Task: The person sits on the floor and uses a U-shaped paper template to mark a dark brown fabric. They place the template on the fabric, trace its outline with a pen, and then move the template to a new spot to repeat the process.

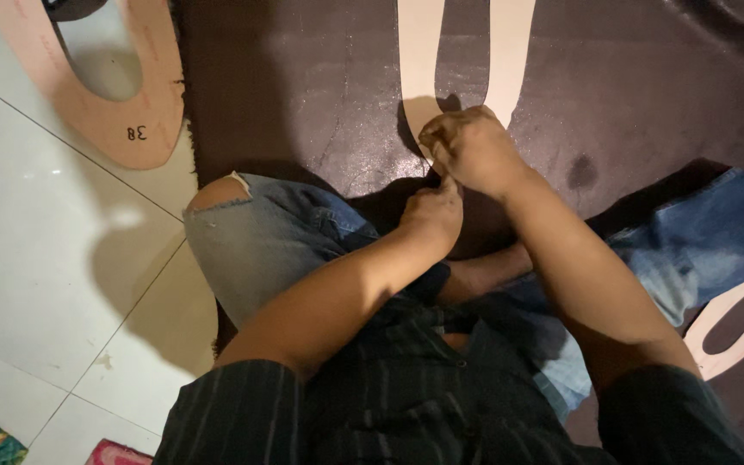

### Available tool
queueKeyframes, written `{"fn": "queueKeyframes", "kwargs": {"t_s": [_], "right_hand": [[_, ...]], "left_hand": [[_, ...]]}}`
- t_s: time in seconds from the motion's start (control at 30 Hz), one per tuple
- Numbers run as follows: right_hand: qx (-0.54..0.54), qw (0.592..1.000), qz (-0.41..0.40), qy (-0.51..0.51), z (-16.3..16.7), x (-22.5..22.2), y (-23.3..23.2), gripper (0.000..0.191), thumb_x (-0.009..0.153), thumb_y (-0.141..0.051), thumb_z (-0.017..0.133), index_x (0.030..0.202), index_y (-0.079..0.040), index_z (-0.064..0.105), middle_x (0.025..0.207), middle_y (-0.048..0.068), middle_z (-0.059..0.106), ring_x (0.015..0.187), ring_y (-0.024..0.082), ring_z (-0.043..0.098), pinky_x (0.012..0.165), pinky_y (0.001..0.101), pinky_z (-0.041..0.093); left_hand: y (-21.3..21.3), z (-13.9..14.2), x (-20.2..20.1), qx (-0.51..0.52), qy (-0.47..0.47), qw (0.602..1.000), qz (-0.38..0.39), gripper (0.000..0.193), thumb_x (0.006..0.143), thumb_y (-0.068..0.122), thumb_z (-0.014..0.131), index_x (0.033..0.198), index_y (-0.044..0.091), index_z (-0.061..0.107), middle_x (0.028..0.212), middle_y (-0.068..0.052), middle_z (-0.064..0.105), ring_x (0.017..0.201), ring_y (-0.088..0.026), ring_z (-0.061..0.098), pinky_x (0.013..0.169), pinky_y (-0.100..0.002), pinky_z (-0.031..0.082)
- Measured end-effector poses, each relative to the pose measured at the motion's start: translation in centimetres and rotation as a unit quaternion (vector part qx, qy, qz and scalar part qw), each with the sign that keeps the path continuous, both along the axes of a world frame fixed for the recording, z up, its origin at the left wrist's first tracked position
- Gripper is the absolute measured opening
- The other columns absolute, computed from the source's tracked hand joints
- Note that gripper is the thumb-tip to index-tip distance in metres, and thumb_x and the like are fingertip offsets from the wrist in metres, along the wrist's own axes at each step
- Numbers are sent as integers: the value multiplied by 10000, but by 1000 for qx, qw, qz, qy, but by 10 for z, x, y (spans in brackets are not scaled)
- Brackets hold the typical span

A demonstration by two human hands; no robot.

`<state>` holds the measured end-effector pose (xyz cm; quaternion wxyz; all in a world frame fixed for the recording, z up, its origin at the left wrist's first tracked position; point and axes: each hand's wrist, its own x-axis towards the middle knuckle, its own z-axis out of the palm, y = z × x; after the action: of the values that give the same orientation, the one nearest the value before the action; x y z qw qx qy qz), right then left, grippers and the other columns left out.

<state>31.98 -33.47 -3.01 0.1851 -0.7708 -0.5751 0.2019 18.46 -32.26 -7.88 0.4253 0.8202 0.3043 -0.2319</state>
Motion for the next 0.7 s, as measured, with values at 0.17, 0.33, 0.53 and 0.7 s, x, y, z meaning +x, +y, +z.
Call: {"fn": "queueKeyframes", "kwargs": {"t_s": [0.17, 0.33, 0.53, 0.7], "right_hand": [[93, 996, 2, 5, -1, -3, -6, 150, 968, -167, 723, 1092, -88, 749, 1112, 92, 761, 1038, 281, 714, 1005, 426, 495], [56, 998, 34, -18, 18, -11, -30, 159, 875, -131, 743, 1028, -90, 753, 1057, 73, 731, 1050, 285, 681, 966, 426, 482], [73, 997, 19, -15, 16, -16, -61, 188, 859, -129, 737, 1032, -58, 742, 1055, 94, 688, 1027, 302, 656, 942, 432, 524], [212, 908, -252, 257, -8, -1, -97, 147, 1055, -72, 545, 1110, -21, 671, 1062, 131, 679, 944, 250, 671, 855, 375, 553]], "left_hand": [[-4, -2, -4, 45, -32, 998, -27, 376, 998, 141, 500, 1348, 5, 487, 1101, -316, 691, 1020, -468, 696, 887, -506, 579], [-7, 2, -3, 108, -3, 982, -154, 461, 812, 215, 685, 1209, -10, 617, 1062, -247, 708, 988, -369, 709, 813, -443, 601], [-9, 13, -2, 206, 14, 947, -246, 250, 864, 168, 654, 1031, 6, 746, 1125, -238, 695, 924, -325, 718, 716, -411, 611], [13, 23, -9, 226, -167, 940, -194, 480, 879, 106, 636, 1322, -74, 591, 1513, -307, 440, 863, -344, 703, 710, -430, 606]]}}
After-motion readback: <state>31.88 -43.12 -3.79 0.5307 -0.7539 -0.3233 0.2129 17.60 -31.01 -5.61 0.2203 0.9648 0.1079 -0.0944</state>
